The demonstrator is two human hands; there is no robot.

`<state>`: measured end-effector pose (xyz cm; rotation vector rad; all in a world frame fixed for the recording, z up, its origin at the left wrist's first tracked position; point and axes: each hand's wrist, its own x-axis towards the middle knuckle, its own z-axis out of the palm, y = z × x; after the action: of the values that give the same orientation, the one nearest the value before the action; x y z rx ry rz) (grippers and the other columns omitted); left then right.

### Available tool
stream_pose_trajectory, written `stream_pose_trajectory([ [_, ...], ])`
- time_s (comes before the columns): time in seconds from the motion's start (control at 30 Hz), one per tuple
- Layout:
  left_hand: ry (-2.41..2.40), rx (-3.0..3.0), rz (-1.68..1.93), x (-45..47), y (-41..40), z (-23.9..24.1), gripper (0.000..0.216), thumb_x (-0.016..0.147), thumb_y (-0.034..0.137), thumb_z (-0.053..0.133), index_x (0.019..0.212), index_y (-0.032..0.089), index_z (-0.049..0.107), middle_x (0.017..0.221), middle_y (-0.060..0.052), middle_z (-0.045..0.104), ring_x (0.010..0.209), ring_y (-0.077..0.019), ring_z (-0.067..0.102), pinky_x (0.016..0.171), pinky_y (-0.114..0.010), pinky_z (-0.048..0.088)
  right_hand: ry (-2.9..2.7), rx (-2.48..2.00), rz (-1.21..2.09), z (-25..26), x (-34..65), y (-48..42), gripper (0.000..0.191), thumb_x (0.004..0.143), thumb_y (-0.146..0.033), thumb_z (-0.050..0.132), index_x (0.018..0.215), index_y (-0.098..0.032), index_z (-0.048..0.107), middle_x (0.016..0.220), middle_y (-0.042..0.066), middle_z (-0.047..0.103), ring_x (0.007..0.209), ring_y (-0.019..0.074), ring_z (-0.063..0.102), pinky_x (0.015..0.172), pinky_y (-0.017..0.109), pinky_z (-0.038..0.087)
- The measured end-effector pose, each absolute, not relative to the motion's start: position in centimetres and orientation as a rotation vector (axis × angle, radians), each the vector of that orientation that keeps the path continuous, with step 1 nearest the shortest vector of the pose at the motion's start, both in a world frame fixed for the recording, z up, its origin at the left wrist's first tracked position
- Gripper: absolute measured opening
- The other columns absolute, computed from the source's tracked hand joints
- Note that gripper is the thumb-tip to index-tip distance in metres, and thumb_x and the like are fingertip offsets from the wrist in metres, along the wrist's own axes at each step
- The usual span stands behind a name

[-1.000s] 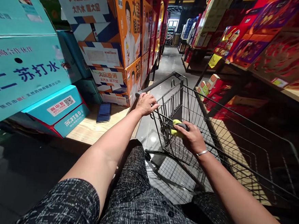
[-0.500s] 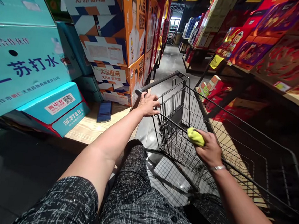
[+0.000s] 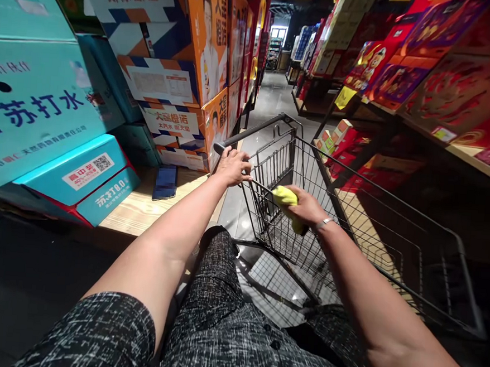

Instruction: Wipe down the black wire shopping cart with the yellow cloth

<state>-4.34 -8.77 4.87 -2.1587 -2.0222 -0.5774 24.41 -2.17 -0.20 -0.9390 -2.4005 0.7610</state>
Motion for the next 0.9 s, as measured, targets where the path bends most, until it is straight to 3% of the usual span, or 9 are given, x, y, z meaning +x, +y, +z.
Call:
stream_pose_trajectory([
  [0.13, -2.029, -2.142, -0.577, -4.3, -8.9, 4.8, 0.017, 0.077, 0.041, 0.087, 0.076, 0.026, 0.078, 0.134, -0.005, 0.063, 0.132, -0.0339, 0.045, 0.124, -0.06, 0.011, -2.339, -1.04, 0.572, -2.5, 35.5, -4.0, 0.047, 0.071, -0.025, 0.067, 0.118, -0.026, 0.072, 0.118, 0.008, 0.071, 0.106, 0.0293, 0.07, 0.097, 0.05, 0.057],
  [0.27, -1.86, -2.25, -0.485, -2.5, -9.2, 3.3, 0.007, 0.083, 0.033, 0.079, 0.09, 0.031, 0.081, 0.139, -0.004, 0.063, 0.14, -0.0351, 0.041, 0.124, -0.063, 0.007, -2.268, -1.142, 0.408, -3.9, 41.1, -5.9, 0.046, 0.075, -0.028, 0.064, 0.12, -0.029, 0.071, 0.115, 0.007, 0.07, 0.104, 0.0282, 0.069, 0.094, 0.047, 0.058],
  [0.37, -1.742, -2.351, -0.421, -0.6, -9.0, 2.0, 0.016, 0.096, 0.036, 0.064, 0.101, 0.037, 0.079, 0.106, -0.001, 0.074, 0.116, -0.0263, 0.061, 0.125, -0.063, 0.003, -2.225, -1.201, 0.247, -3.8, 38.9, -6.5, 0.048, 0.077, -0.025, 0.062, 0.124, -0.029, 0.071, 0.116, 0.008, 0.067, 0.099, 0.0265, 0.067, 0.085, 0.042, 0.057],
  [0.47, -1.757, -2.32, -0.327, 1.0, -8.4, 1.7, 0.028, 0.101, 0.042, 0.056, 0.087, 0.031, 0.079, 0.083, 0.001, 0.074, 0.089, -0.0207, 0.068, 0.125, -0.057, 0.013, -2.197, -1.154, 0.021, -3.9, 32.9, -6.6, 0.054, 0.078, -0.017, 0.062, 0.13, -0.029, 0.07, 0.121, 0.01, 0.063, 0.099, 0.0256, 0.063, 0.08, 0.037, 0.053],
  [0.57, -1.75, -2.351, -0.142, 2.0, -7.9, 2.3, 0.033, 0.099, 0.045, 0.06, 0.08, 0.023, 0.076, 0.083, -0.003, 0.076, 0.084, -0.0202, 0.07, 0.112, -0.046, 0.035, -2.178, -0.947, -0.271, -5.1, 26.5, -6.4, 0.049, 0.085, -0.017, 0.064, 0.131, -0.033, 0.07, 0.127, 0.01, 0.062, 0.105, 0.0255, 0.058, 0.087, 0.038, 0.047],
  [0.63, -1.74, -2.369, -0.044, 2.3, -7.8, 2.8, 0.027, 0.098, 0.036, 0.059, 0.083, 0.021, 0.076, 0.086, -0.005, 0.078, 0.085, -0.0203, 0.071, 0.098, -0.04, 0.041, -2.18, -0.781, -0.424, -6.5, 23.6, -6.3, 0.043, 0.089, -0.018, 0.066, 0.128, -0.038, 0.071, 0.128, 0.008, 0.063, 0.113, 0.0261, 0.053, 0.096, 0.041, 0.04],
  [0.73, -1.714, -2.378, 0.001, 2.3, -8.0, 3.1, 0.024, 0.098, 0.028, 0.054, 0.09, 0.021, 0.076, 0.093, -0.007, 0.078, 0.089, -0.0205, 0.07, 0.091, -0.039, 0.039, -2.258, -0.617, -0.516, -9.3, 22.0, -5.7, 0.044, 0.091, -0.018, 0.067, 0.125, -0.045, 0.07, 0.129, 0.003, 0.065, 0.122, 0.0256, 0.046, 0.109, 0.047, 0.029],
  [0.8, -1.712, -2.373, -0.019, 2.2, -8.3, 3.1, 0.029, 0.102, 0.035, 0.05, 0.097, 0.022, 0.075, 0.099, -0.007, 0.078, 0.093, -0.0221, 0.068, 0.095, -0.04, 0.037, -2.382, -0.541, -0.519, -11.6, 22.8, -5.4, 0.042, 0.09, -0.018, 0.067, 0.122, -0.046, 0.07, 0.131, -0.001, 0.065, 0.123, 0.0242, 0.045, 0.114, 0.05, 0.025],
  [0.9, -1.757, -2.37, 0.002, 2.4, -8.6, 3.0, 0.041, 0.105, 0.05, 0.042, 0.105, 0.025, 0.074, 0.104, -0.006, 0.077, 0.099, -0.0253, 0.065, 0.099, -0.043, 0.033, -2.624, -0.428, -0.464, -15.6, 25.8, -5.4, 0.038, 0.086, -0.017, 0.066, 0.114, -0.041, 0.074, 0.133, -0.002, 0.066, 0.126, 0.0237, 0.047, 0.114, 0.048, 0.031],
])
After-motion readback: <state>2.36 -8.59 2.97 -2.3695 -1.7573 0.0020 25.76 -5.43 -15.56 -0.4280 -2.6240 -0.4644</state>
